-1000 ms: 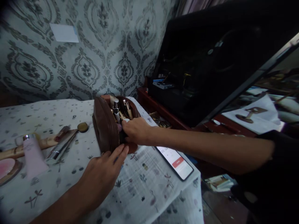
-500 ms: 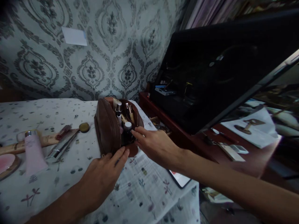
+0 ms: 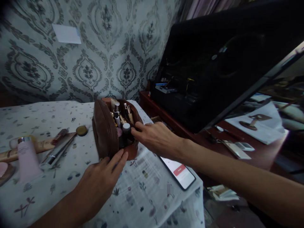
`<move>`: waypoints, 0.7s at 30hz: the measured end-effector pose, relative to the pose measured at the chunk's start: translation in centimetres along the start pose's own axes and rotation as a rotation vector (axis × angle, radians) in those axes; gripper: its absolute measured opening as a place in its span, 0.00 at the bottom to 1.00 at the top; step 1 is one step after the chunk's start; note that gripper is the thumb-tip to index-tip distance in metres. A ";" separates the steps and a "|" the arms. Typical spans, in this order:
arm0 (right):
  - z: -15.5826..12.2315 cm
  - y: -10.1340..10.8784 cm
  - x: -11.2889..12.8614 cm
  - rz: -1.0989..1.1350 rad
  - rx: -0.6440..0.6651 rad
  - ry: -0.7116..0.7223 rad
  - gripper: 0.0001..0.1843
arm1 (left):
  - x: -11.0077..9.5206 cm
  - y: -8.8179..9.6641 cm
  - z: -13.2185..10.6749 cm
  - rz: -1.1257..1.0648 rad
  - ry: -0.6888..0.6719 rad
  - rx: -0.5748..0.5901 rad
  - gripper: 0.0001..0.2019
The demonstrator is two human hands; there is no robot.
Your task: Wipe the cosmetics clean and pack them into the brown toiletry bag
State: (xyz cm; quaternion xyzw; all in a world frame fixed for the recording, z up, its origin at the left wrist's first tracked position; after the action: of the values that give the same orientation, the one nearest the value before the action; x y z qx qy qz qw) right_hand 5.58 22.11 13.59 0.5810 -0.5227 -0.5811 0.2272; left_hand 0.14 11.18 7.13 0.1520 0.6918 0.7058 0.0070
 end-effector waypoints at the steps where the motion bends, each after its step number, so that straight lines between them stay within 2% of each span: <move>1: 0.2 0.1 0.0 -0.004 0.013 0.012 0.19 | 0.0 -0.1 0.0 -0.002 -0.002 0.010 0.41; 7: 1.0 0.2 -0.3 0.060 -0.051 0.078 0.24 | -0.1 -0.3 0.1 -0.006 -0.025 0.045 0.41; 12: 1.1 -0.5 -0.6 0.139 -0.054 0.166 0.15 | 0.1 -0.4 0.1 0.028 -0.017 -0.023 0.35; 16: 1.1 -0.4 -0.9 0.157 -0.029 0.174 0.16 | 0.3 -0.7 -0.1 0.058 -0.028 -0.058 0.32; 21: 0.4 -0.5 -0.9 0.160 -0.024 0.181 0.18 | 0.4 -0.9 -0.2 0.073 -0.047 -0.060 0.36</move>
State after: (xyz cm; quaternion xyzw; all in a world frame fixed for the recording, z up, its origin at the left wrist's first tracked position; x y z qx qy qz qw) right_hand 5.56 23.22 13.47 0.5847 -0.5377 -0.5125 0.3260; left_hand -0.47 11.14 6.35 0.1931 0.6639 0.7224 0.0020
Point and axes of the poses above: each hand's wrist, its own z-axis towards the middle knuckle, its own y-axis out of the back of the hand, x = y × z, the point moved 8 cm from there along z, towards the middle knuckle, and after that the axes turned 12 degrees about x, right-handed, at the moved point
